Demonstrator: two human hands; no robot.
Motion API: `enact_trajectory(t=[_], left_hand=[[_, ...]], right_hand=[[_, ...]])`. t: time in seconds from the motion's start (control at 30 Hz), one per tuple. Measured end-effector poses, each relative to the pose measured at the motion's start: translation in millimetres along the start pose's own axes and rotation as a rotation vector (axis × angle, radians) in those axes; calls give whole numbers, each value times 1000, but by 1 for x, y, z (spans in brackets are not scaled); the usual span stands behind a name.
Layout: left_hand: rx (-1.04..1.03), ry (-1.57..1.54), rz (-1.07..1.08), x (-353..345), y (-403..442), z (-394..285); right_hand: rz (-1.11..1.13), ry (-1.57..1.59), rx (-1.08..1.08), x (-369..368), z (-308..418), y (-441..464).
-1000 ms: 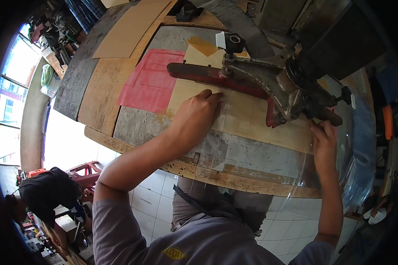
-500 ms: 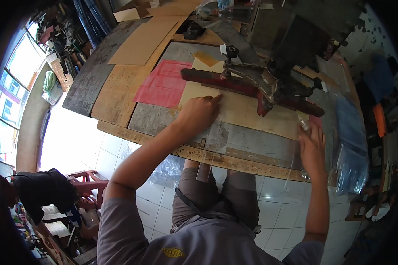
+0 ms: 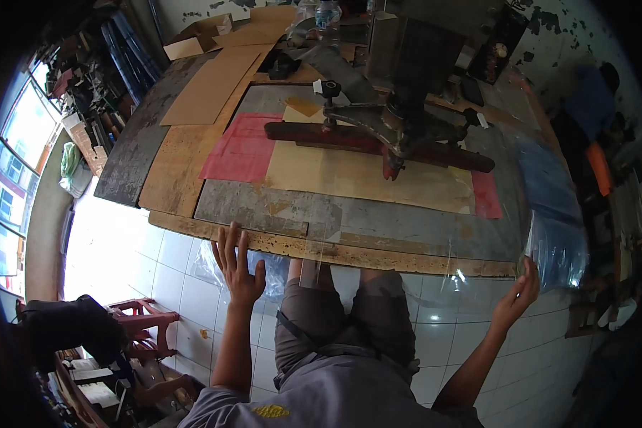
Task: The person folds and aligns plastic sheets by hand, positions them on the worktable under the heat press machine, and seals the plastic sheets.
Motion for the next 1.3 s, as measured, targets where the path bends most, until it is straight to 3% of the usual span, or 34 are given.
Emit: enact_trajectory(t=[0.3, 0.57, 1.3], left_hand=[[100, -65, -393, -70, -9, -3], [70, -34, -340, -70, -17, 9], [48, -38, -378, -75, -16, 12]], right_hand=[[106, -204, 13, -31, 22, -10], [-34, -114, 61, -50, 13, -14], [-53, -89, 55, -55, 9, -17]])
Point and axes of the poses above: each hand's wrist, its own y-axis towards the middle knuckle, its own x-axis out of the back of the hand, z = x × y, the point moved 1 cm from there along y, towards the middle knuckle, and after that the axes turned 2 degrees about z, right-handed, at the moved point
